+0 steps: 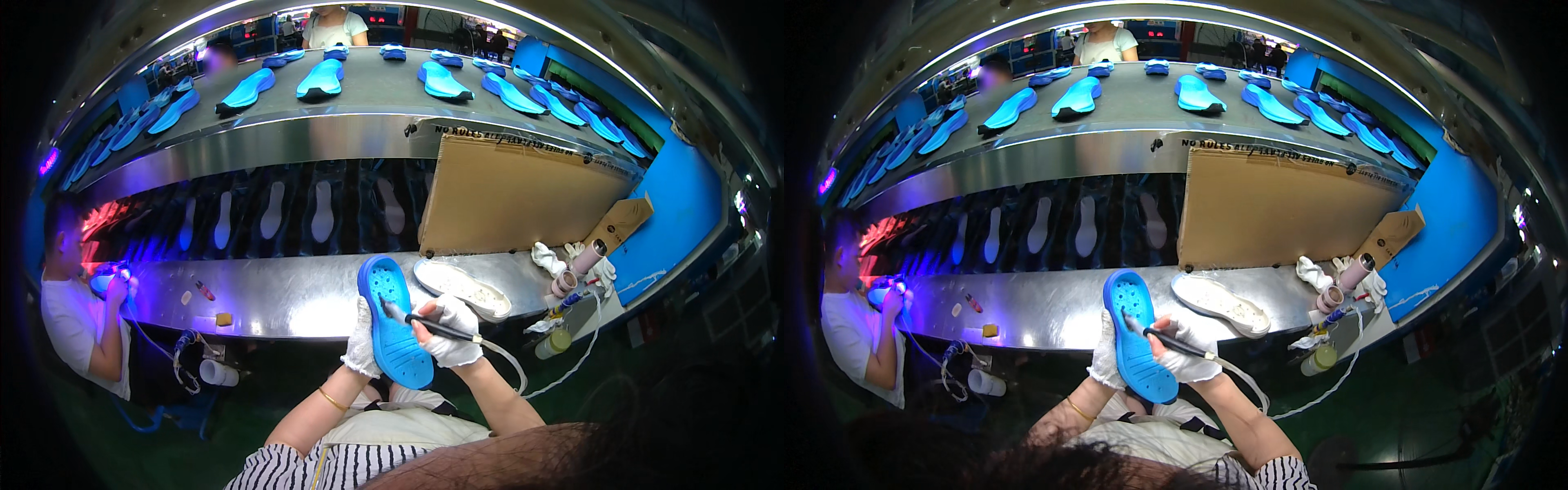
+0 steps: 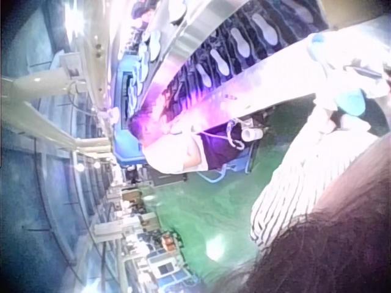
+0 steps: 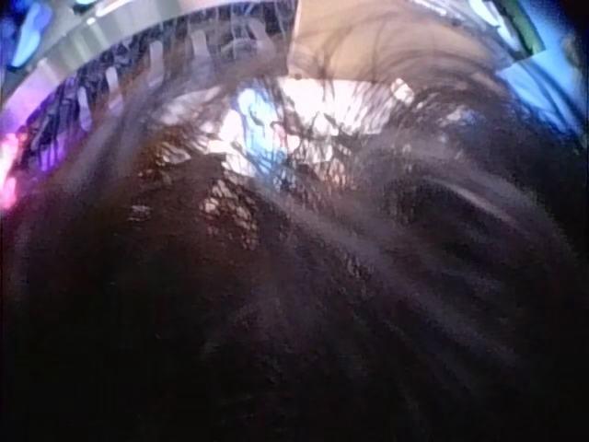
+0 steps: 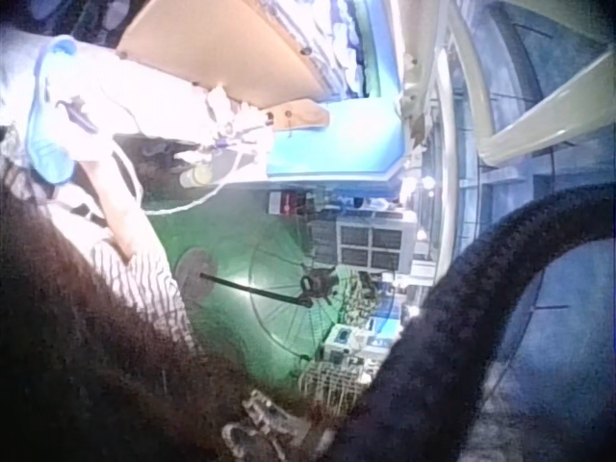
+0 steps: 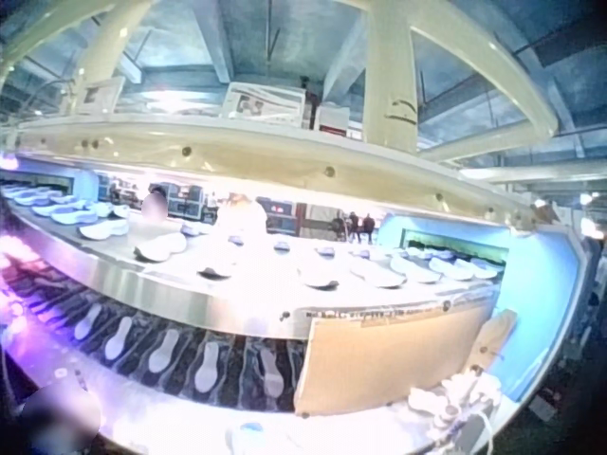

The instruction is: The person applies glue to the interior of blue shoe soles using a brush tool. They pick up a sole from a conveyor belt, apply the glue thoroughly with a brush, and then place the glued sole into a lower rack compartment.

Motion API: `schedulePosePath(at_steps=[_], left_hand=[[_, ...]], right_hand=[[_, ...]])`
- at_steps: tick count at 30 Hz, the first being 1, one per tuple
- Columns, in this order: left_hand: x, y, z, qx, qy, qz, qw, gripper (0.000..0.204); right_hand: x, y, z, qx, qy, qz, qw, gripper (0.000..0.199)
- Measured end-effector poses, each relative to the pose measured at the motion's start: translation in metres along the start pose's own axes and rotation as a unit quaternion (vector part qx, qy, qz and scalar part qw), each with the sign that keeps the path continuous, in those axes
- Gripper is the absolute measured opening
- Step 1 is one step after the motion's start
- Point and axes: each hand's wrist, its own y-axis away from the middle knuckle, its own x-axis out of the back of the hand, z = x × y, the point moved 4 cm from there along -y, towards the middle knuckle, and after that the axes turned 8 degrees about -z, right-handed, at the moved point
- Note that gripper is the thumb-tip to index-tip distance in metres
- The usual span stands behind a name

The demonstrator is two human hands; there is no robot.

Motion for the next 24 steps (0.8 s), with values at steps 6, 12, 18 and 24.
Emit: schedulePosePath(at_steps=[6, 12, 18, 24], left_hand=[[0.004, -0.007, 0.009, -0.034, 0.001, 0.007, 0.999, 0.072], [-0.004, -0.004, 0.024, -0.068, -0.014, 0.013, 0.998, 0.073], [-0.02, -0.003, 0.041, -0.071, 0.019, -0.018, 0.997, 0.072], [-0.03, 0.008, 0.023, -0.072, 0.06, -0.071, 0.993, 0.079]], right_hand=[[-0.012, -0.001, -0.022, 0.129, 0.158, -0.074, 0.976, 0.019], [-0.016, 0.007, -0.019, 0.101, 0.173, -0.11, 0.973, 0.021], [-0.01, 0.013, 0.003, -0.169, -0.082, -0.125, 0.974, 0.009], [0.012, -0.001, 0.003, -0.078, -0.073, -0.031, 0.994, 0.01]])
